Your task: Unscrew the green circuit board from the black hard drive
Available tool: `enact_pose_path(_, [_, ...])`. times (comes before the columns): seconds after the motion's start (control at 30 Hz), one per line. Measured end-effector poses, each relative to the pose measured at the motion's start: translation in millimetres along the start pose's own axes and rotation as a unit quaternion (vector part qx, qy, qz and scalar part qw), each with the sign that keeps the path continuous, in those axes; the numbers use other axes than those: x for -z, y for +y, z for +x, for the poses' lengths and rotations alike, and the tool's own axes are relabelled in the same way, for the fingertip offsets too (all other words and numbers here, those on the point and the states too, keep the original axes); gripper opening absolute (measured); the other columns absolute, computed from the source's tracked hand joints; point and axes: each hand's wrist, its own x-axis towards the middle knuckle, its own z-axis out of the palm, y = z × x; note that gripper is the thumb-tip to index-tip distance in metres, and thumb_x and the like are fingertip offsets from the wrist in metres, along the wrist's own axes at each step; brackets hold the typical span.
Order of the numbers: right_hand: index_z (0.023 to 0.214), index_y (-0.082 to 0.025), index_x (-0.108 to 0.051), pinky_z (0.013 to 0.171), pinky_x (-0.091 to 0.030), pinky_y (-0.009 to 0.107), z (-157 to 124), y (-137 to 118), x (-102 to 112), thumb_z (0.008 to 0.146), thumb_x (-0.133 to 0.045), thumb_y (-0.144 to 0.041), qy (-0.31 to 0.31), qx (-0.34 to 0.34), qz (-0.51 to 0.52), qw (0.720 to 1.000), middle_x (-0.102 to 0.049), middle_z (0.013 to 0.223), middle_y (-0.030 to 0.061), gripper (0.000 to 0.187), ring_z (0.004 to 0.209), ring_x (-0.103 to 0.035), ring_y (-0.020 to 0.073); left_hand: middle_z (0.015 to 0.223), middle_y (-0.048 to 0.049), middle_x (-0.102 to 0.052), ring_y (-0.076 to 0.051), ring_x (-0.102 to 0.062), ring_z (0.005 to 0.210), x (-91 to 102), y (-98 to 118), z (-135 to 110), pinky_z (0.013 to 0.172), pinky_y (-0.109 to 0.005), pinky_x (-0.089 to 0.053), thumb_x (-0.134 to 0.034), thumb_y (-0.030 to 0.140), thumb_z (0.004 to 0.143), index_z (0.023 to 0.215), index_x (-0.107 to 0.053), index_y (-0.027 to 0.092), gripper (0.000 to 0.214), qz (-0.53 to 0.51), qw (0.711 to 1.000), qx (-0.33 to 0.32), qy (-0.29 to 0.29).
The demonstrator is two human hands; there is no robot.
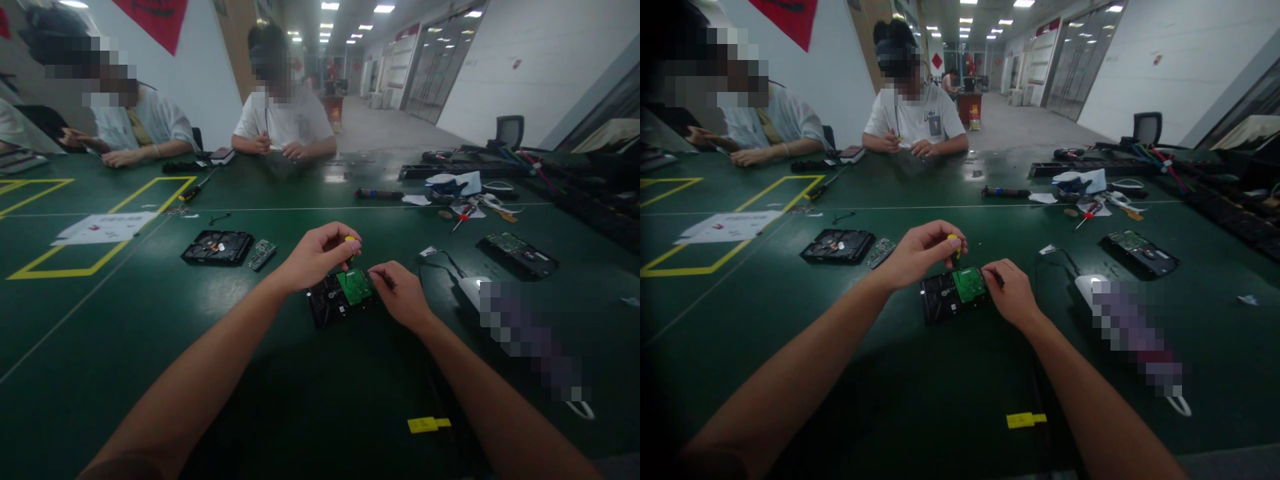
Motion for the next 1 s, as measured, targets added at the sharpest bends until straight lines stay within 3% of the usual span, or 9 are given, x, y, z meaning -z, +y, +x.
enact_pose_path(0.13, [0.098, -0.027, -0.072, 0.081, -0.055, 0.042, 0, -3, -5, 0.103, -0.058, -0.034, 0.01, 0.0, 0.011, 1.0, -0.069, 0.095, 0.0067, 0.017, 0.09, -0.066, 0.0258, 0.101, -0.0081, -0.071, -0.014, -0.065, 0.08, -0.1, 1, -1, 0.068, -0.027, -0.058, -0.069, 0.041, 0.098, 0.108, -0.067, 0.016, 0.027, -0.003, 1.0, -0.004, -0.008])
enact_pose_path(0.27, [0.101, -0.028, -0.072, 0.097, -0.054, 0.049, -1, -5, -8, 0.1, -0.061, -0.031, 0.013, 0.007, 0.043, 0.999, -0.068, 0.112, 0.0095, 0.012, 0.109, -0.066, 0.0291, 0.1, -0.0075, -0.071, -0.014, -0.067, 0.076, 1.7, 2, -1, 0.067, -0.027, -0.057, -0.072, 0.04, 0.096, 0.107, -0.065, 0.017, 0.026, 0.019, 0.999, -0.011, -0.037])
enact_pose_path(0.4, [0.1, -0.027, -0.072, 0.108, -0.05, 0.053, -4, -8, -14, 0.098, -0.061, -0.027, 0.006, -0.023, 0.091, 0.996, -0.063, 0.128, 0.01, 0.011, 0.123, -0.063, 0.0294, 0.096, -0.0064, -0.071, -0.012, -0.066, 0.071, 3.9, 4, -2, 0.065, -0.028, -0.055, -0.075, 0.04, 0.094, 0.1, -0.062, 0.018, 0.027, 0.059, 0.998, -0.024, -0.009])
enact_pose_path(0.57, [0.1, -0.027, -0.071, 0.109, -0.048, 0.051, -6, -16, -21, 0.097, -0.065, -0.026, -0.019, -0.008, 0.112, 0.994, -0.062, 0.131, 0.0098, 0.007, 0.127, -0.06, 0.0293, 0.106, -0.0091, -0.072, -0.014, -0.067, 0.076, 7.2, 9, -4, 0.063, -0.028, -0.056, -0.081, 0.039, 0.089, 0.088, -0.056, 0.019, 0.032, 0.082, 0.996, -0.041, -0.006])
enact_pose_path(0.73, [0.1, -0.027, -0.072, 0.112, -0.047, 0.052, -6, -14, -22, 0.099, -0.065, -0.03, -0.016, -0.017, 0.122, 0.992, -0.059, 0.136, 0.0098, 0.007, 0.131, -0.059, 0.0293, 0.096, -0.0064, -0.071, -0.011, -0.063, 0.066, 6.9, 3, -2, 0.056, -0.026, -0.055, -0.078, 0.041, 0.092, 0.097, -0.059, 0.019, 0.029, 0.068, 0.997, -0.027, 0.011])
enact_pose_path(1.0, [0.105, -0.029, -0.073, 0.114, -0.048, 0.053, -5, 5, -28, 0.098, -0.066, -0.035, -0.007, -0.062, 0.166, 0.984, -0.059, 0.137, 0.0091, 0.011, 0.131, -0.061, 0.0279, 0.107, -0.0091, -0.073, -0.018, -0.071, 0.096, 1.5, -3, 0, 0.072, -0.027, -0.064, -0.064, 0.035, 0.101, 0.128, -0.07, 0.018, 0.033, 0.025, 0.999, -0.024, 0.001])
